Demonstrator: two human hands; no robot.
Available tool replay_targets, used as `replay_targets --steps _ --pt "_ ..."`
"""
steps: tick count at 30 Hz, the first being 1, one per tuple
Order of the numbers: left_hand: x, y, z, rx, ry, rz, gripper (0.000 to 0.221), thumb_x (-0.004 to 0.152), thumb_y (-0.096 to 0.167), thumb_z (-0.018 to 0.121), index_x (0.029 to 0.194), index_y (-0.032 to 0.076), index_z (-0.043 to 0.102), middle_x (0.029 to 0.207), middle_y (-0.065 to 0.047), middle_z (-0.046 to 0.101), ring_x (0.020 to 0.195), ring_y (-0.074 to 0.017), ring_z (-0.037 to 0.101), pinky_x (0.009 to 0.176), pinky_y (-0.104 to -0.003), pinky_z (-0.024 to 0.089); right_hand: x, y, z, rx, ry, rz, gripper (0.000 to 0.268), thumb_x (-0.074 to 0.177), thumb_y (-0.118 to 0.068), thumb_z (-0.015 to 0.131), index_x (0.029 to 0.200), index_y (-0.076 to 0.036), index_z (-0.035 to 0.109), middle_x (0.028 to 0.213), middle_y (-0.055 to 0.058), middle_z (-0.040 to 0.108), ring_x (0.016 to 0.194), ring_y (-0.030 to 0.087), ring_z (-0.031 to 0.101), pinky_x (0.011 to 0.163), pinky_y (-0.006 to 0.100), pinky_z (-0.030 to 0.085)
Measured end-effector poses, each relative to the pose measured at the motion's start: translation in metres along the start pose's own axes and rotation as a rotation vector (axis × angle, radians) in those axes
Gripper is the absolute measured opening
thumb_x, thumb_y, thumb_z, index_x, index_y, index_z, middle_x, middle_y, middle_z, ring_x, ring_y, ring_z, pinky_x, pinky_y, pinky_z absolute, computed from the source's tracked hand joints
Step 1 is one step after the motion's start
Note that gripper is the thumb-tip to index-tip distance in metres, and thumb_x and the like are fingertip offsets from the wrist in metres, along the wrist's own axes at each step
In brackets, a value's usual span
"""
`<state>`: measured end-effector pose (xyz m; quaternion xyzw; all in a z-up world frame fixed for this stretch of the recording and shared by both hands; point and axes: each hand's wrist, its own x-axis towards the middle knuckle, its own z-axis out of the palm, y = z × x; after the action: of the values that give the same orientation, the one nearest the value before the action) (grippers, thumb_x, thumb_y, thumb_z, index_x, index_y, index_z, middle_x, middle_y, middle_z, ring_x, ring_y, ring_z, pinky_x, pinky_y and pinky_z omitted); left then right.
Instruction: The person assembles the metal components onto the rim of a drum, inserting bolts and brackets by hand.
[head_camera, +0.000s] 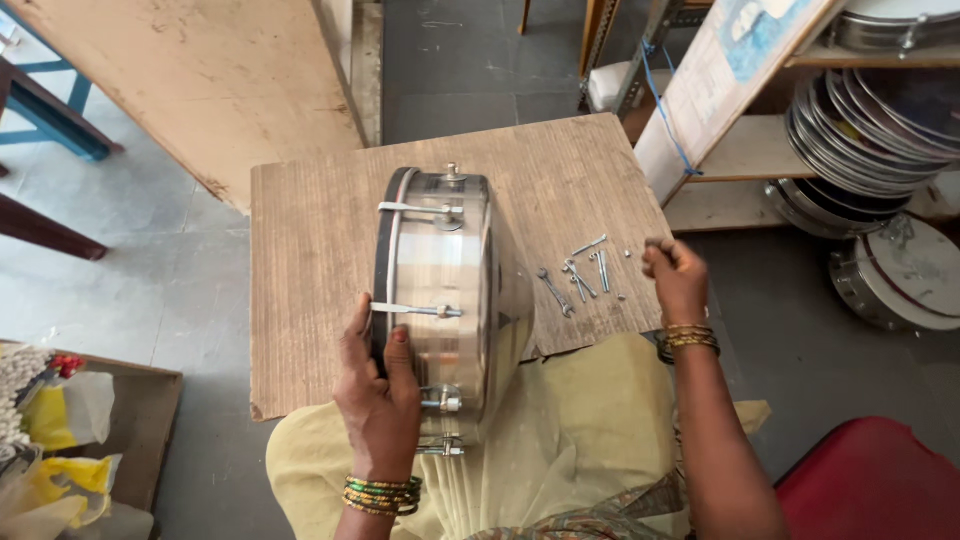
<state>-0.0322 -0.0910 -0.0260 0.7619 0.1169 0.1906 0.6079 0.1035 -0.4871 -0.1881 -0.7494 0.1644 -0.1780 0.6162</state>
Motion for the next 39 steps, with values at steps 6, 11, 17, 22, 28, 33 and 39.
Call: replay_targets --steps 6,11,17,22,28,33,39 --pt "0.012 0.001 -0.012 0.206 -0.062 0.312 0.047 0.101 0.009 0.068 0.145 0.0 0.053 0.107 -0.014 0.075 0.092 -0.012 0.07 0.07 -0.026 0.057 0.013 0.093 -0.017 -0.707 -0.113 0.111 0.024 0.091 -0.018 0.072 0.112 -0.008 0.076 0.1 0.013 0.075 0.092 0.028 0.072 0.084 0.04 0.056" --pt "0.009 -0.001 0.0 0.043 -0.059 0.036 0.047 0.101 0.011 0.059 0.146 0.001 0.048 0.084 -0.008 0.071 0.062 -0.0054 0.061 0.051 -0.022 0.048 0.012 0.128 -0.002 -1.0 -0.208 -0.025 0.025 0.088 -0.021 0.074 0.11 -0.011 0.076 0.112 0.019 0.069 0.104 0.04 0.066 0.092 0.048 0.053" --pt "0.006 -0.01 0.006 0.013 -0.053 0.11 0.046 0.102 0.01 0.058 0.146 0.0 0.045 0.083 -0.005 0.068 0.063 -0.0045 0.057 0.051 -0.022 0.047 0.006 0.134 0.018 -1.209 -0.175 -0.003 0.014 0.098 -0.016 0.062 0.098 -0.005 0.072 0.117 0.021 0.066 0.106 0.041 0.067 0.088 0.05 0.056" --pt "0.002 -0.009 0.013 0.06 -0.066 0.051 0.047 0.1 0.014 0.06 0.144 0.004 0.046 0.075 -0.007 0.068 0.057 -0.0069 0.061 0.047 -0.024 0.048 -0.001 0.103 0.021 -1.125 -0.149 0.054 0.023 0.089 -0.02 0.062 0.102 -0.002 0.067 0.11 0.024 0.066 0.101 0.042 0.066 0.087 0.051 0.054" --pt "-0.005 -0.002 0.024 0.178 -0.055 0.318 0.045 0.105 0.018 0.059 0.145 0.004 0.044 0.103 -0.021 0.072 0.083 -0.0309 0.075 0.063 -0.039 0.058 -0.026 0.035 0.029 -0.312 -0.108 0.272 0.027 0.105 -0.023 0.051 0.103 0.003 0.06 0.089 0.023 0.062 0.074 0.035 0.062 0.067 0.048 0.052" --pt "-0.01 0.0 0.032 0.195 -0.113 0.235 0.048 0.102 0.02 0.058 0.145 0.006 0.042 0.109 -0.026 0.074 0.087 -0.0398 0.076 0.066 -0.046 0.06 -0.08 -0.065 0.03 0.317 -0.276 0.1 0.023 0.105 -0.021 0.054 0.106 -0.001 0.065 0.09 0.013 0.069 0.074 0.02 0.071 0.062 0.033 0.062" --pt "-0.009 0.0 0.033 0.163 -0.11 0.227 0.044 0.102 0.021 0.058 0.142 0.008 0.043 0.1 -0.022 0.075 0.082 -0.0376 0.077 0.063 -0.046 0.06 -0.145 -0.175 0.037 0.159 -0.437 -0.235 0.023 0.097 -0.002 0.063 0.118 -0.001 0.071 0.099 0.008 0.074 0.086 0.016 0.074 0.07 0.029 0.065"
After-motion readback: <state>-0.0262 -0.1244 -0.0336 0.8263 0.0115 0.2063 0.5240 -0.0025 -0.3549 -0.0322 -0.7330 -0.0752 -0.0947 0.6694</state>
